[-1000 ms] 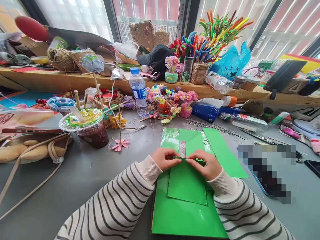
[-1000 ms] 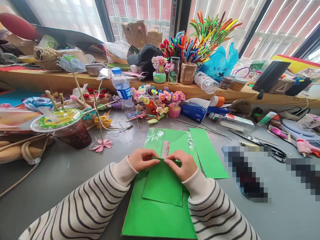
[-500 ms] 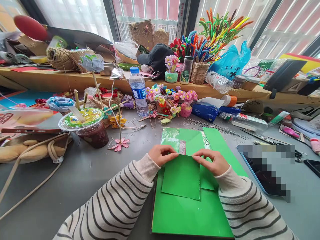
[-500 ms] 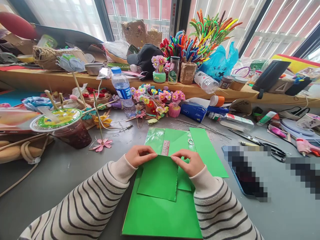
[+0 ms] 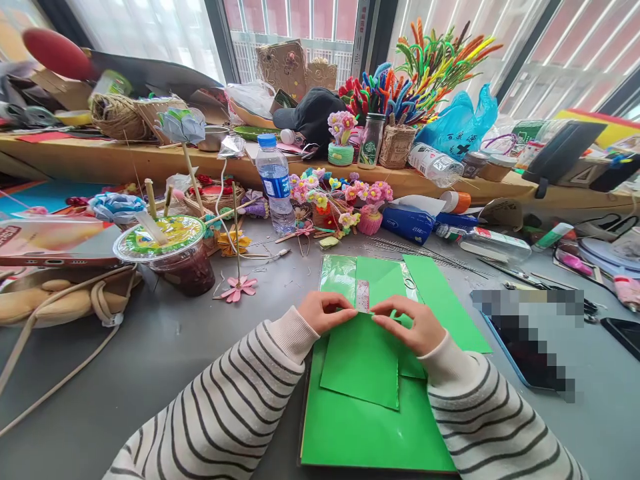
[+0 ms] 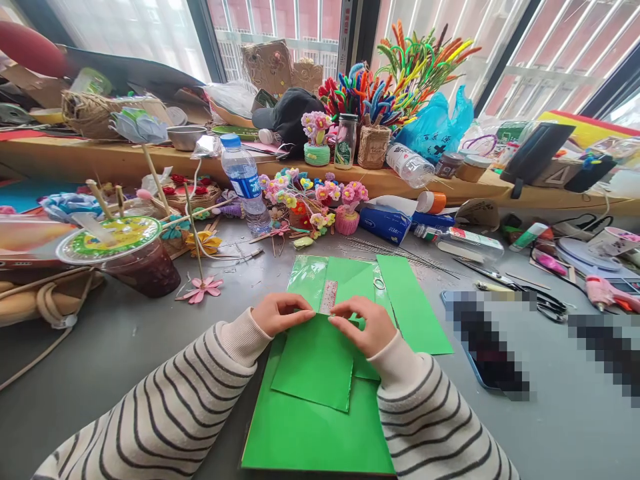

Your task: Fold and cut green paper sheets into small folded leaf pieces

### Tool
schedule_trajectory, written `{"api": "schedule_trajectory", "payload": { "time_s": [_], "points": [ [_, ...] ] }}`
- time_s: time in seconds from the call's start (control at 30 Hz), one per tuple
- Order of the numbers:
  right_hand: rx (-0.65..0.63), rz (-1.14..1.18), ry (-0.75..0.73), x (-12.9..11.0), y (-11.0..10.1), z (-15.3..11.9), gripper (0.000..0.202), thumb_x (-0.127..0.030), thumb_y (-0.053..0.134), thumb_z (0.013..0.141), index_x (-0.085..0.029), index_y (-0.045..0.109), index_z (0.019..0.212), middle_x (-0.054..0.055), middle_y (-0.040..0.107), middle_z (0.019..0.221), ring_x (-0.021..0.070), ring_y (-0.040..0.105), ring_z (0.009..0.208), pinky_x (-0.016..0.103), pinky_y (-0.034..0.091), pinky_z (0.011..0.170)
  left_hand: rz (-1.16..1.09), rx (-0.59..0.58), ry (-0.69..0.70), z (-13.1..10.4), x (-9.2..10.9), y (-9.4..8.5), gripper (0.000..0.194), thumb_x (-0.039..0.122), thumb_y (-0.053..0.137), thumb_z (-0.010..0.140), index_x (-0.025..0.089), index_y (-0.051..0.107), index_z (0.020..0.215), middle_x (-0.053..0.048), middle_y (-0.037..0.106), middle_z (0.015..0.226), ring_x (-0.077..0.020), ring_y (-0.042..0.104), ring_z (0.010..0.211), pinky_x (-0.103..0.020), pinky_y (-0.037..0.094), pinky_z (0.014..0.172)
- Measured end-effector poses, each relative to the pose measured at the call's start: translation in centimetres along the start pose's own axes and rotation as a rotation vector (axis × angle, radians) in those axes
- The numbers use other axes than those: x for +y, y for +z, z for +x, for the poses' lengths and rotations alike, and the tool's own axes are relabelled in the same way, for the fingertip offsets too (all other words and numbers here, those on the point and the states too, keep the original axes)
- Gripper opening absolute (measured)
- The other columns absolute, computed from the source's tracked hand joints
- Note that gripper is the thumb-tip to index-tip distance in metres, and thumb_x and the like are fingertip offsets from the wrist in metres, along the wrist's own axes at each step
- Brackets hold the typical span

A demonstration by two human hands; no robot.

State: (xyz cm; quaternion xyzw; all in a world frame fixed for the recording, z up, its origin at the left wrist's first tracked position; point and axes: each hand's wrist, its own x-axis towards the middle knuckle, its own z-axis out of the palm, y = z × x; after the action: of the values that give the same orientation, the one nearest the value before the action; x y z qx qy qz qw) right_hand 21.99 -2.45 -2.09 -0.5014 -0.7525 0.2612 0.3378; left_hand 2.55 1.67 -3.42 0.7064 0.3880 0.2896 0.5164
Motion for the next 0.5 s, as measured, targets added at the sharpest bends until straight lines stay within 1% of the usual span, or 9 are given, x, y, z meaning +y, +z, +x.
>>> {"api": "schedule_trajectory", "payload": {
  "time_s": [0.1, 0.2, 0.27, 0.37, 0.43, 0.5],
  "points": [
    [-0.030, -0.032, -0.031, -0.4, 0.8, 0.2, 0.014, -0.024, 0.050, 0.071, -0.016, 0.060, 0.066, 0.002, 0.060, 0.063, 0.0110, 0.051, 0.058, 0.022, 0.039, 0.053, 0.014, -0.018, -0.012, -0.1, 0.1, 0.2, 0.025, 0.032, 0.055, 0.063, 0.010, 0.063, 0.071, -0.004, 0.059, 0.061, -0.0102, 0.049, 0.054, -0.019, 0.038, 0.049],
    [-0.024, -0.051, -0.017, -0.4, 0.7, 0.1, 0.014, -0.024, 0.049, 0.071, -0.016, 0.060, 0.066, 0.002, 0.060, 0.062, 0.0107, 0.050, 0.057, 0.022, 0.038, 0.053, -0.029, -0.033, -0.051, -0.1, 0.0, -0.1, 0.027, 0.031, 0.056, 0.063, 0.008, 0.064, 0.075, -0.004, 0.061, 0.061, -0.0108, 0.051, 0.055, -0.020, 0.040, 0.051],
    [-0.029, -0.055, -0.006, -0.2, 0.4, 0.1, 0.014, -0.025, 0.050, 0.071, -0.016, 0.060, 0.065, 0.002, 0.060, 0.062, 0.0108, 0.050, 0.056, 0.022, 0.038, 0.052, -0.084, -0.049, -0.099, -0.1, 0.0, -0.5, 0.029, 0.031, 0.057, 0.061, 0.008, 0.064, 0.077, -0.004, 0.060, 0.057, -0.0107, 0.052, 0.052, -0.021, 0.042, 0.051],
    [-0.033, -0.050, 0.026, 0.2, -0.1, 0.0, 0.014, -0.026, 0.050, 0.070, -0.017, 0.060, 0.066, 0.002, 0.061, 0.064, 0.0118, 0.052, 0.059, 0.022, 0.038, 0.052, -0.226, -0.068, -0.177, -0.2, 0.0, -1.4, 0.030, 0.032, 0.060, 0.058, 0.008, 0.063, 0.076, -0.003, 0.060, 0.054, -0.0113, 0.054, 0.050, -0.024, 0.046, 0.053],
    [-0.031, -0.046, 0.054, 0.5, -0.4, 0.0, 0.015, -0.028, 0.050, 0.070, -0.018, 0.060, 0.066, 0.002, 0.062, 0.065, 0.0127, 0.053, 0.060, 0.023, 0.039, 0.052, -0.312, -0.076, -0.200, -0.3, 0.2, -2.1, 0.030, 0.032, 0.062, 0.057, 0.008, 0.063, 0.075, -0.004, 0.062, 0.058, -0.0130, 0.057, 0.054, -0.027, 0.047, 0.056],
    [-0.030, -0.039, 0.075, 0.9, -0.7, 0.0, 0.016, -0.029, 0.050, 0.070, -0.018, 0.061, 0.066, 0.002, 0.062, 0.066, 0.0133, 0.054, 0.061, 0.023, 0.040, 0.052, -0.348, -0.053, -0.190, -0.4, 0.5, -2.5, 0.029, 0.032, 0.061, 0.058, 0.009, 0.063, 0.075, -0.006, 0.063, 0.065, -0.0144, 0.059, 0.059, -0.028, 0.048, 0.059]
  ]
}}
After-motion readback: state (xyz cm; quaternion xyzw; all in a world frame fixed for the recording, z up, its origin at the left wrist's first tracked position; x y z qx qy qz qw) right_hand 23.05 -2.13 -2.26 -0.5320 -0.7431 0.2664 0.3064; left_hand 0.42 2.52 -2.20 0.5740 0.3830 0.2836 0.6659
